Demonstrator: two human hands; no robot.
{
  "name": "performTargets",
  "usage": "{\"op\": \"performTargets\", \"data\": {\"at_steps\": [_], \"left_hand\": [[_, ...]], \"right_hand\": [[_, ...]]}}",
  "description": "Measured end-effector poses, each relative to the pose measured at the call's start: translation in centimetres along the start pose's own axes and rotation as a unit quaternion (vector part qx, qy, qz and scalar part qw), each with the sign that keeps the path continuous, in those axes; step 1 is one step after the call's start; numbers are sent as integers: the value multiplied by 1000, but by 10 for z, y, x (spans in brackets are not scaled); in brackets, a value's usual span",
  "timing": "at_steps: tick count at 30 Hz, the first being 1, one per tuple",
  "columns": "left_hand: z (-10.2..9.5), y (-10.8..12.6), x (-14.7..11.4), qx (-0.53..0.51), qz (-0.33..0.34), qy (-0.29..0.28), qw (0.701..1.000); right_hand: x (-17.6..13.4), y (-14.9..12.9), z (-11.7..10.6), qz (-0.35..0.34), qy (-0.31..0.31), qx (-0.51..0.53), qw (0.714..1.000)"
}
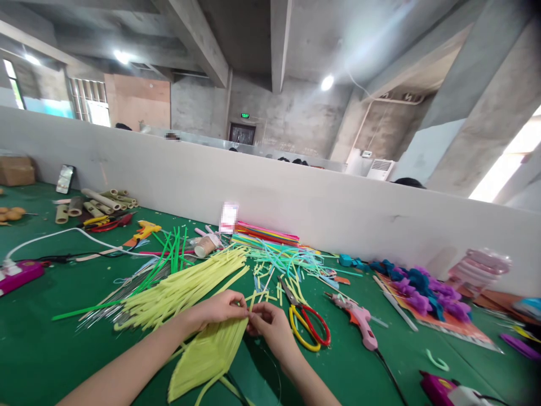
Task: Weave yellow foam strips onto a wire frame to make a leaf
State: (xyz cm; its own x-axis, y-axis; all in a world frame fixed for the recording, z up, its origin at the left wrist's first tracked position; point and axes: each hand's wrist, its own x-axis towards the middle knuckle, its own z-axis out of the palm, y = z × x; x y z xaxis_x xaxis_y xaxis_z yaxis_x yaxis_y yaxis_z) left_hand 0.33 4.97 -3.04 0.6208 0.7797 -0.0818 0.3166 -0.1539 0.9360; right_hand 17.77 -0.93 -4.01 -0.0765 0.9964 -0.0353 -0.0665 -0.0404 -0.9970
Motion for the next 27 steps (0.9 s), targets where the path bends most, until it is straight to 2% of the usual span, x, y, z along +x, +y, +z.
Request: {"op": "performTargets", "data": {"at_steps": [12, 23, 27], "left_hand": [[-1, -1, 2, -36, 32, -14, 999], [-5, 13, -8, -87, -32, -42, 995], [-5, 17, -9, -104, -26, -45, 993]], "right_hand": [[0, 3, 0, -20, -10, 29, 999], [1, 6, -4, -13, -15, 11, 1000], [-1, 1, -3, -9, -22, -1, 1000]]}}
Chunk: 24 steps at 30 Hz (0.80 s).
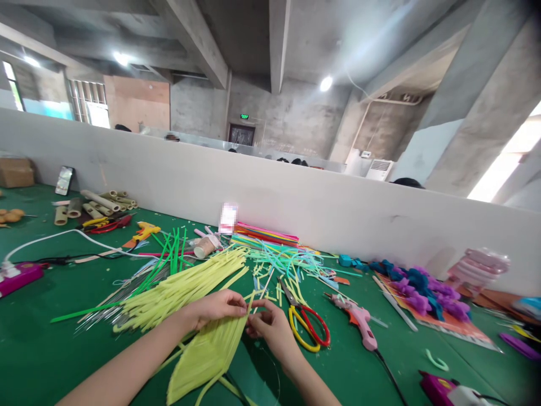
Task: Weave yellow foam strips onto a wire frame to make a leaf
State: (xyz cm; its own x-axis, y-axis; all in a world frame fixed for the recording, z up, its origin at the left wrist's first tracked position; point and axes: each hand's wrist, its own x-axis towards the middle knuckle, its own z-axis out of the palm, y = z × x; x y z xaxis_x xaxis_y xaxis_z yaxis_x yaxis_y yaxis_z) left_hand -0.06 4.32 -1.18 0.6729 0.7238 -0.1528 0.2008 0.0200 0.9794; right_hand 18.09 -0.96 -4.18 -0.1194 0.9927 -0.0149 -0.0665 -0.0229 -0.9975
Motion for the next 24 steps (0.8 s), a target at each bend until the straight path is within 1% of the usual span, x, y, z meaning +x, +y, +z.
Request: {"op": "performTargets", "data": {"at_steps": [5, 8, 11, 18, 21, 24], "left_hand": [[-1, -1, 2, -8, 13, -10, 1000], [-2, -4, 3, -34, 20, -30, 999], [-3, -7, 3, -62, 11, -49, 997], [-4, -8, 3, -80, -7, -63, 995], [-4, -9, 2, -85, -11, -52, 995], [-3, -11, 2, -116, -46, -56, 991]], "right_hand": [[-1, -5, 1, -2, 4, -16, 1000], [-2, -7, 2, -7, 1, -27, 1000], [-3, -7, 3, -9, -4, -33, 999], [-4, -6, 4, -9, -27, -49, 998], [-3, -5, 2, -33, -20, -86, 996], [-4, -5, 2, -91, 10, -169, 981]]}}
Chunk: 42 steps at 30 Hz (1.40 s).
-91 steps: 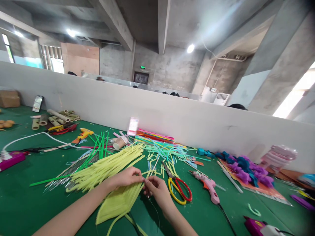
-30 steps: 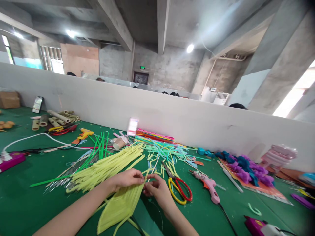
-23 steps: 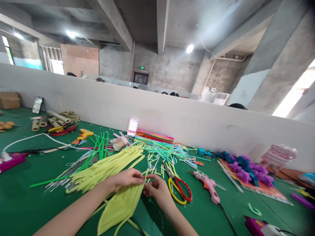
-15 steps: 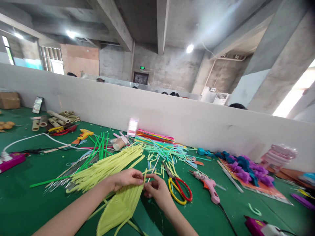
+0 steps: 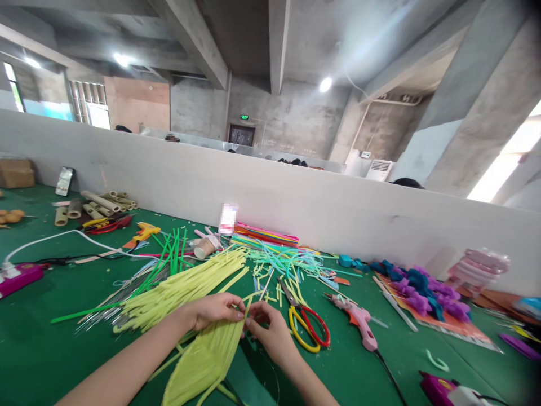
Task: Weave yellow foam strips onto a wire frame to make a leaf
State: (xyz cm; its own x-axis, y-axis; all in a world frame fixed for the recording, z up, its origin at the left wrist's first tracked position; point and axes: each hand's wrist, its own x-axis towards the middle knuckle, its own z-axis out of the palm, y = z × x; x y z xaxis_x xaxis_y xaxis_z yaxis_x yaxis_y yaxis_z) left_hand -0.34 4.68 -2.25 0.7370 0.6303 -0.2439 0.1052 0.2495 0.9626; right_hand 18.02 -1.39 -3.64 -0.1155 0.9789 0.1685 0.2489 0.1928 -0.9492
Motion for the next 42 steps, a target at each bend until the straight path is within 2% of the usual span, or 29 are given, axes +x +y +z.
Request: {"op": "performTargets", "data": {"at_steps": [3, 6, 11, 15, 18, 21, 25, 28, 35, 42], "left_hand": [[0, -2, 1, -18, -18, -5, 1000], [0, -2, 2, -5, 10, 11, 1000], [-2, 0, 2, 1, 14, 28, 1000], [-3, -2, 4, 26, 30, 53, 998], [-4, -3, 5, 15, 26, 51, 998], [-3, -2, 4, -11, 27, 39, 999], [-3, 2, 3, -29, 11, 31, 999], [-4, 4, 1, -23, 19, 10, 1000], [-1, 9, -2, 11, 33, 11, 999], [-3, 8, -1, 0, 36, 1, 999]], "right_hand": [[-2, -4, 1, -33, 21, -61, 997], [-5, -9, 2, -52, 31, -101, 993], [-12, -20, 3, -133, 8, -183, 974], [-15, -24, 2, -154, 10, -212, 965], [-12, -21, 2, -133, 23, -177, 975], [-6, -11, 3, -70, 46, -96, 992], [-1, 4, 5, 32, 5, 16, 999], [0, 7, 6, 73, -12, 33, 997], [0, 2, 5, 82, -16, 16, 996], [0, 2, 6, 78, -23, 30, 996]]}}
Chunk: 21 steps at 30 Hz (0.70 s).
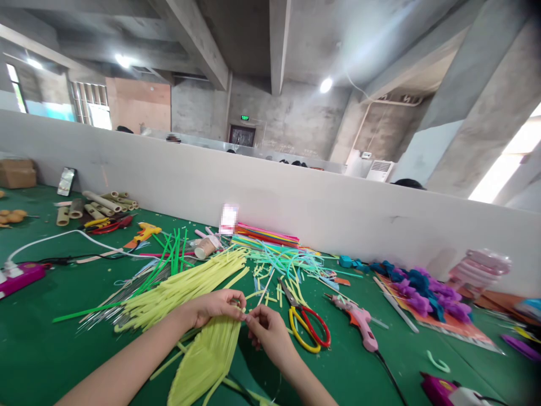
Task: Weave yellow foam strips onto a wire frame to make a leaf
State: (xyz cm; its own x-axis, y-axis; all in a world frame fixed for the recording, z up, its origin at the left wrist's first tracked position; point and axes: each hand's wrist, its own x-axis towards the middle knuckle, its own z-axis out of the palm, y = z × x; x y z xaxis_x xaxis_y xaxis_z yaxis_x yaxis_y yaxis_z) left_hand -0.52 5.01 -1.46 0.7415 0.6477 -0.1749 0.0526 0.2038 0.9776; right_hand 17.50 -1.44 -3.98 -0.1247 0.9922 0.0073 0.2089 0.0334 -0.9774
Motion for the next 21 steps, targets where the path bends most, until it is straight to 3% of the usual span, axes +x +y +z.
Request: {"op": "performTargets", "data": {"at_steps": [11, 21], "left_hand": [[-1, -1, 1, -39, -24, -34, 998], [3, 2, -2, 17, -19, 47, 999]], "right_hand": [[0, -2, 1, -7, -26, 38, 999], [3, -6, -10, 28, 28, 94, 995]]}}
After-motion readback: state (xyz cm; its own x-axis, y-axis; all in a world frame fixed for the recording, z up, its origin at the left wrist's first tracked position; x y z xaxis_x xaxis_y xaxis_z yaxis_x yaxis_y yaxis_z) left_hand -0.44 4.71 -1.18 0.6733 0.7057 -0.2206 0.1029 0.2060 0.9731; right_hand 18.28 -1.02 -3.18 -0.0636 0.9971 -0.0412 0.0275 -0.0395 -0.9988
